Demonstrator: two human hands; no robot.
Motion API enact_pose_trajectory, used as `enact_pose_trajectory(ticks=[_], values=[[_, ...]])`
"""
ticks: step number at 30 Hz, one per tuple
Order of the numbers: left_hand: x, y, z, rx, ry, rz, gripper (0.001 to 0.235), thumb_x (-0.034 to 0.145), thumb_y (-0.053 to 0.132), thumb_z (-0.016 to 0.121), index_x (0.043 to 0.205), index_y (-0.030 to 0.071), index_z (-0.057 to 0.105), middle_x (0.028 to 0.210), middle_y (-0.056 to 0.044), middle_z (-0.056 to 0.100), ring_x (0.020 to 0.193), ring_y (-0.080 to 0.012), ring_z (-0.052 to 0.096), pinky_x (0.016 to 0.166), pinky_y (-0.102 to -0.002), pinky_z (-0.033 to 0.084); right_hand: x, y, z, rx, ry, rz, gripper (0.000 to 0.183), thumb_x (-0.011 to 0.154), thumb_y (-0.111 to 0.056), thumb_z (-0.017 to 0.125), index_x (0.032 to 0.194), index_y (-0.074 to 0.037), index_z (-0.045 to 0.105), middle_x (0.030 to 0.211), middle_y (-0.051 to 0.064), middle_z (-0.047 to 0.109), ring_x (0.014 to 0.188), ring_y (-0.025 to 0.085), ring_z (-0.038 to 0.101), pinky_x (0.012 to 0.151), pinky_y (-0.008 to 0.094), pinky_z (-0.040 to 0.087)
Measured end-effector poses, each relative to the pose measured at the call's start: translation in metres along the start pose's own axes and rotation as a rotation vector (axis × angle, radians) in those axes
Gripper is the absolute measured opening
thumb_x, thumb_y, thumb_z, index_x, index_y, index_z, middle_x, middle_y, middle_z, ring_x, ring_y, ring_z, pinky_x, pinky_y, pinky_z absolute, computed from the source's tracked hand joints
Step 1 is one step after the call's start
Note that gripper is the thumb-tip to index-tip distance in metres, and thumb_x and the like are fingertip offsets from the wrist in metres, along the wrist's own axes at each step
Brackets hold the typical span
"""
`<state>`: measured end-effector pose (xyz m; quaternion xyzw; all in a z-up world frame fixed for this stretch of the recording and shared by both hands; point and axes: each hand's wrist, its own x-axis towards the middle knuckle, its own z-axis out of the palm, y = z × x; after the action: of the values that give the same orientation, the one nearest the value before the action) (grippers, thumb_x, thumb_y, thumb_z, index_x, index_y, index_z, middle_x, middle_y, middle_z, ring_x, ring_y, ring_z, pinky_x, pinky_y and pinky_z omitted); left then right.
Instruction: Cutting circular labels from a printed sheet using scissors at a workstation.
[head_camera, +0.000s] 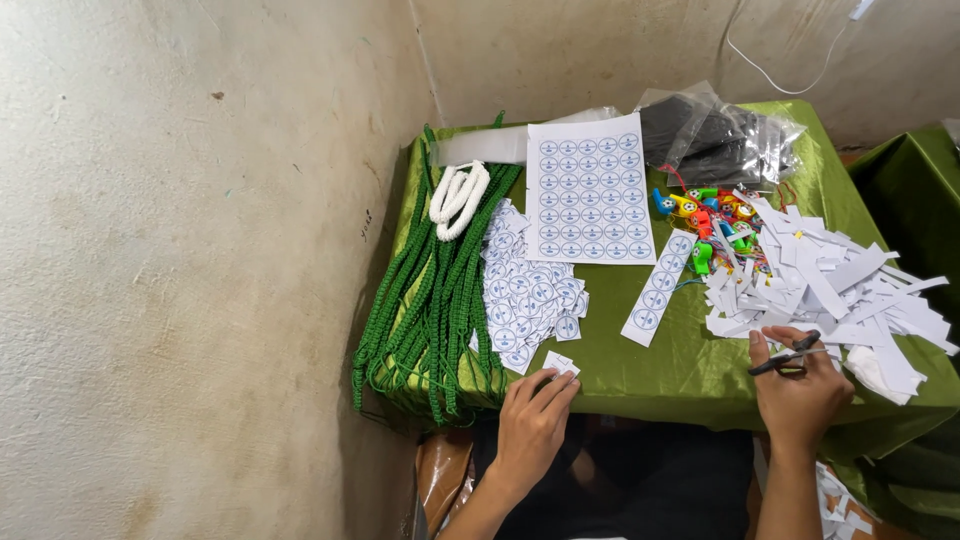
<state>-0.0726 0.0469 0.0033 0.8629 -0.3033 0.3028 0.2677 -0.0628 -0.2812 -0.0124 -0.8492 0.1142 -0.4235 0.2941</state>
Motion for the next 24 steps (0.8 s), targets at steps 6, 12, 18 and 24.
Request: enact_pose_trajectory(ticks=[6, 12, 18, 24], values=[[0.003, -0.005, -0.006, 0.004, -0.102, -0.02, 0.047, 0.091, -0.004, 0.065, 0.137, 0.003, 0.059, 0.142, -0.016, 0.06, 0.135, -0.0327, 0.055, 0.103, -0.045, 0.048, 0.003, 0.0, 0.001, -0.01, 0.023, -0.043, 0.012, 0.109, -0.013, 0.086, 0.111, -0.004, 0.077, 0.098, 0.008, 0.075, 0.077, 0.021, 0.069, 0.073, 0.034, 0.051], [-0.002, -0.005, -0.005, -0.012, -0.033, 0.074, 0.025, 0.09, -0.01, 0.069, 0.111, 0.003, 0.073, 0.116, -0.014, 0.076, 0.114, -0.0302, 0.071, 0.087, -0.04, 0.055, 0.003, 0.0, 0.001, 0.029, 0.023, -0.037, 0.011, 0.108, -0.009, 0.084, 0.112, -0.001, 0.077, 0.1, 0.009, 0.076, 0.077, 0.02, 0.069, 0.071, 0.034, 0.051], [0.001, -0.009, -0.012, -0.223, -0.006, 0.015, 0.027, 0.09, -0.006, 0.073, 0.112, 0.01, 0.073, 0.103, -0.005, 0.08, 0.094, -0.0227, 0.079, 0.077, -0.039, 0.064, 0.003, 0.0, 0.001, 0.011, 0.029, -0.043, 0.014, 0.108, -0.011, 0.086, 0.112, -0.001, 0.077, 0.097, 0.009, 0.075, 0.079, 0.019, 0.069, 0.075, 0.034, 0.052], [0.045, -0.058, -0.027, 0.098, 0.003, -0.378, 0.062, 0.104, 0.027, 0.057, 0.156, 0.002, 0.033, 0.146, -0.025, 0.054, 0.106, -0.0337, 0.063, 0.078, -0.044, 0.061, 0.002, 0.003, 0.002, 0.013, 0.027, -0.056, 0.014, 0.11, -0.012, 0.085, 0.112, 0.0, 0.077, 0.099, 0.009, 0.075, 0.083, 0.021, 0.07, 0.078, 0.035, 0.053]])
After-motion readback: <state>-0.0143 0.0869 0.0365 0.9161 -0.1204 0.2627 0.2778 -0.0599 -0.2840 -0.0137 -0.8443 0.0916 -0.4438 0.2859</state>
